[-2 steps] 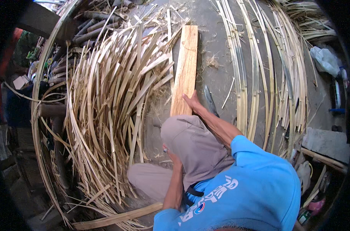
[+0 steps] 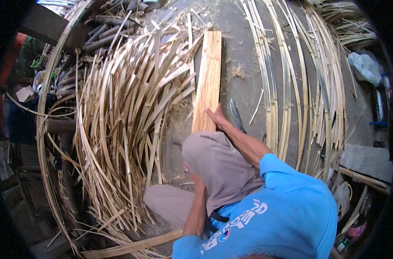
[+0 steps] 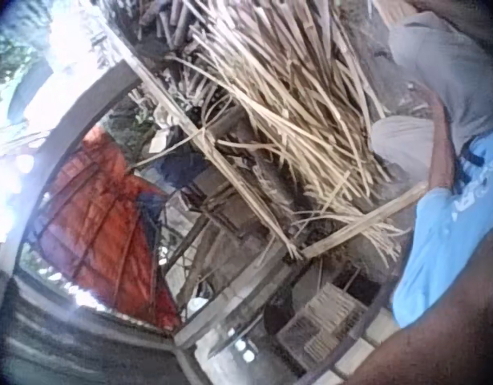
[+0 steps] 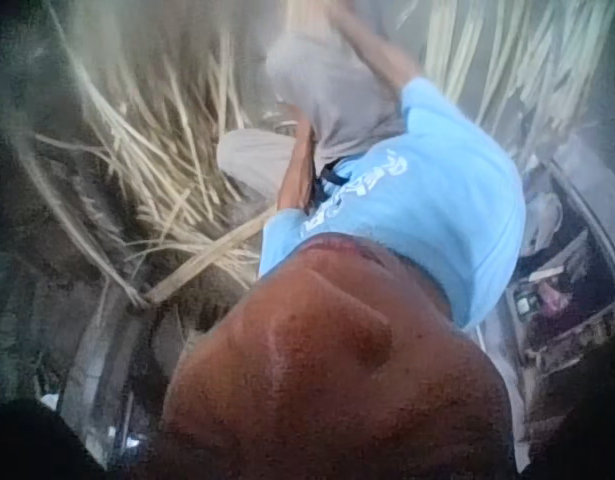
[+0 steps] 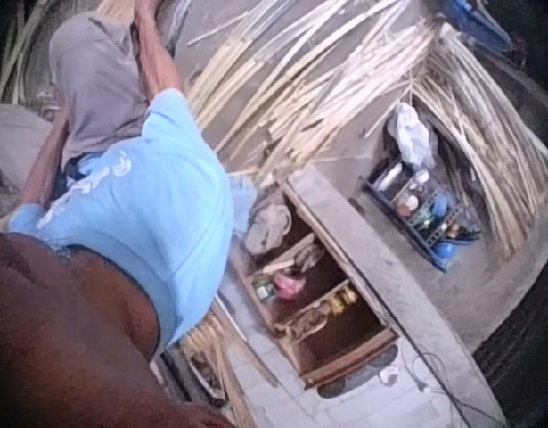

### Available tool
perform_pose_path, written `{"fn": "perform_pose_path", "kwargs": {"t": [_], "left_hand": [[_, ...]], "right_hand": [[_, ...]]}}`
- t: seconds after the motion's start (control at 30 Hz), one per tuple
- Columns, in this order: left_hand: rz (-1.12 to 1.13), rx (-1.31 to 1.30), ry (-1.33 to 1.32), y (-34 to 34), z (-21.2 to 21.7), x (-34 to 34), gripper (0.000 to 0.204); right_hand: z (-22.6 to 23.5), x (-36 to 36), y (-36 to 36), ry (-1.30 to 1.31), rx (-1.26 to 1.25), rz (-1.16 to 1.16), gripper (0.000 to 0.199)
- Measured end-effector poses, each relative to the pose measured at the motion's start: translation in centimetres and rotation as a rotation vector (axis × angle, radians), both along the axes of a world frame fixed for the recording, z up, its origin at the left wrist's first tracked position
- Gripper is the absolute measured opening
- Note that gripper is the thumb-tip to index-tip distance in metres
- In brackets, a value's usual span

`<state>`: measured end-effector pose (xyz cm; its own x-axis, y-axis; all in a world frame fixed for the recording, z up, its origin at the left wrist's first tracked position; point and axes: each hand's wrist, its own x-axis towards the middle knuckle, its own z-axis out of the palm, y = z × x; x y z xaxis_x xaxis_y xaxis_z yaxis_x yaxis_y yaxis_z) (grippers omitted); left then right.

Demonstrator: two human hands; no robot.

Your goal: The person sits on the floor and uses a knife to split long bamboo strips into thinner pieces. They repeatedly hold the bamboo, strike it with the knife, and separate the resulting strips, placing them aside.

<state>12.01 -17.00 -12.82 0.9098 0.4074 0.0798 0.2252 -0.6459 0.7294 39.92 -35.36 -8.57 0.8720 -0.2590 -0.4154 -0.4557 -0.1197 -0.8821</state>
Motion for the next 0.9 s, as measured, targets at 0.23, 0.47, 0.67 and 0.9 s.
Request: {"fn": "perform_pose_path", "kwargs": {"t": [0.23, 0.47, 0.67, 0.9], "left_hand": [[-0.043, -0.029, 0.034, -0.3, 0.5, 2.8, 0.073], [-0.095, -0.058, 0.074, -0.1, 0.5, 5.3, 0.073], [-0.205, -0.079, 0.095, -0.9, 1.8, 8.2, 0.073], [-0.291, -0.192, 0.201, -0.5, 5.1, 7.7, 0.074]], "right_hand": [[-3.4, 2.0, -0.8, -0.02, 0.095, 0.009, 0.079], [-1.0, 3.8, -2.4, -0.087, 0.042, 0.017, 0.065], [0.2, -2.9, -5.7, -0.063, -0.46, 0.051, 0.056], [0.8, -16.4, -10.0, -0.157, -0.808, 0.778, 0.038]]}}
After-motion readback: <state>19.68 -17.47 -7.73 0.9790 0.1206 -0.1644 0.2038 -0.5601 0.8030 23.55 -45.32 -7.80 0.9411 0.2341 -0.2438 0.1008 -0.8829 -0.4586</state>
